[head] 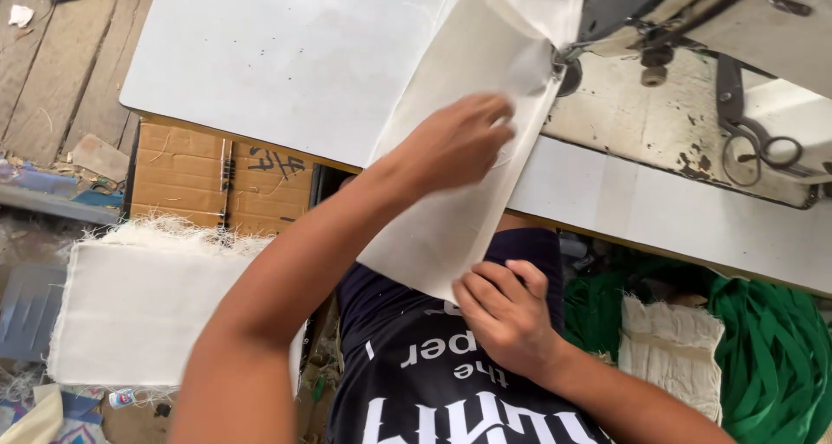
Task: Folding fabric edges and sewing them using an industrial sewing machine
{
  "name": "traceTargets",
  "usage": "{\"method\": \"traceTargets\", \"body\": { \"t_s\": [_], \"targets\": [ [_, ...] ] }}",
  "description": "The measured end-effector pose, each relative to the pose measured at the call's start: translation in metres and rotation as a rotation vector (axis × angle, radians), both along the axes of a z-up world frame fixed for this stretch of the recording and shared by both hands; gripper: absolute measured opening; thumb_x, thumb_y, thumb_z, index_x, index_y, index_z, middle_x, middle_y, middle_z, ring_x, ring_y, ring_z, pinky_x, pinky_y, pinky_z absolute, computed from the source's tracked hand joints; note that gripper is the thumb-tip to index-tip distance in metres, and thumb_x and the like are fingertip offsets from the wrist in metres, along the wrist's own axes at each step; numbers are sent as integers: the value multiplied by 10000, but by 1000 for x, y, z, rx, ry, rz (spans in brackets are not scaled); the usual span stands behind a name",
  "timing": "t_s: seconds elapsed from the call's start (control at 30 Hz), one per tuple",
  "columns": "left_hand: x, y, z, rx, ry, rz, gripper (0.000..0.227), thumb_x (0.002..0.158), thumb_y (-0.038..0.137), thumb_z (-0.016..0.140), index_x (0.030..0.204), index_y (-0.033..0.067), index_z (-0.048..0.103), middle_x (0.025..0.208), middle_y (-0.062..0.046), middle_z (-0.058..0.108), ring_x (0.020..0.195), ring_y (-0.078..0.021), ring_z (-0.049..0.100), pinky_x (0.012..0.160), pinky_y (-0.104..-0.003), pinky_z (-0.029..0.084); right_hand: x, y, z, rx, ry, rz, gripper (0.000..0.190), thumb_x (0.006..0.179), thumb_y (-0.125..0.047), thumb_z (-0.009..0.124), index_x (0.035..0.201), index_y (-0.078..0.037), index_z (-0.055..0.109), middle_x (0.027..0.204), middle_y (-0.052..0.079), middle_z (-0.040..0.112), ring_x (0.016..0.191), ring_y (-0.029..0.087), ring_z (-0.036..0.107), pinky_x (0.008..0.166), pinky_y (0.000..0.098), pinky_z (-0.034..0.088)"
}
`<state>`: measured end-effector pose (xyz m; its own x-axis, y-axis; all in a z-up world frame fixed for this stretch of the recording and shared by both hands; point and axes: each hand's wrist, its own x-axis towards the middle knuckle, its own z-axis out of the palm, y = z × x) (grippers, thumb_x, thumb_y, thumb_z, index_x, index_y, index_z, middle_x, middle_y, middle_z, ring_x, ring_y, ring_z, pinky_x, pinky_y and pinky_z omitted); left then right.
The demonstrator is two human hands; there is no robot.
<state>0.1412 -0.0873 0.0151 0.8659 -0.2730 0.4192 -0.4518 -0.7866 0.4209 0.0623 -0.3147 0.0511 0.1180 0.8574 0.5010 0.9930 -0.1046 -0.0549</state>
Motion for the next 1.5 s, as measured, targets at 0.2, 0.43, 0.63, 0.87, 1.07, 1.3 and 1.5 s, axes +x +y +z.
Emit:
{"method": "traceTargets", "body": {
  "t_s": [0.2,0.43,0.63,0.87,1.07,1.3,1.5],
  "targets": [
    [65,-4,-32,44,-13,-27,173,1030,142,557,955,107,708,1094,-178,609,1094,-347,565,1001,-510,477,4,-53,-14,125,79,-99,153,1012,-63,597,944,-88,732,938,25,736,926,208,718,1077,412,276],
    [-1,-17,-9,352,4,-301,255,1041,383,595,1240,276,716,1326,-129,519,1305,-385,414,1143,-650,278,7,-76,-43,136,100,-104,163,1022,-48,584,996,-79,742,1023,27,721,1003,219,686,1077,418,309],
    [-84,-43,-14,352,-79,-480,247,942,486,597,1159,418,693,1422,-56,544,1458,-373,410,1165,-732,248,8,-74,-65,322,88,-104,126,1022,-89,638,1061,-47,750,1054,57,706,989,257,709,977,517,521],
    [-41,-47,-12,107,-182,-256,170,948,224,677,1041,115,770,1087,-152,680,1151,-351,661,1078,-561,493,14,-92,-46,274,85,-44,204,1036,-75,571,1089,-75,768,1130,88,750,1063,259,724,1023,499,517],
    [-9,-31,-9,178,67,-31,344,1064,173,594,1313,-64,595,1337,-231,552,1342,-415,506,1153,-520,422,27,-92,-29,113,115,109,138,1017,25,569,1081,23,692,1176,201,730,1149,340,714,1048,444,502],
    [20,-32,-21,279,105,-15,431,1116,145,499,1514,-19,487,1603,-197,380,1511,-368,305,1245,-531,311,29,-94,-39,91,157,121,144,993,42,594,1093,37,698,1168,223,733,1134,352,721,1017,454,533],
    [11,-20,-7,282,256,-174,490,1150,266,394,1579,30,391,1643,-187,325,1538,-350,189,1276,-498,132,28,-90,-24,164,189,127,98,989,29,598,1020,68,682,1094,250,732,1055,377,748,970,461,585]
  ]
}}
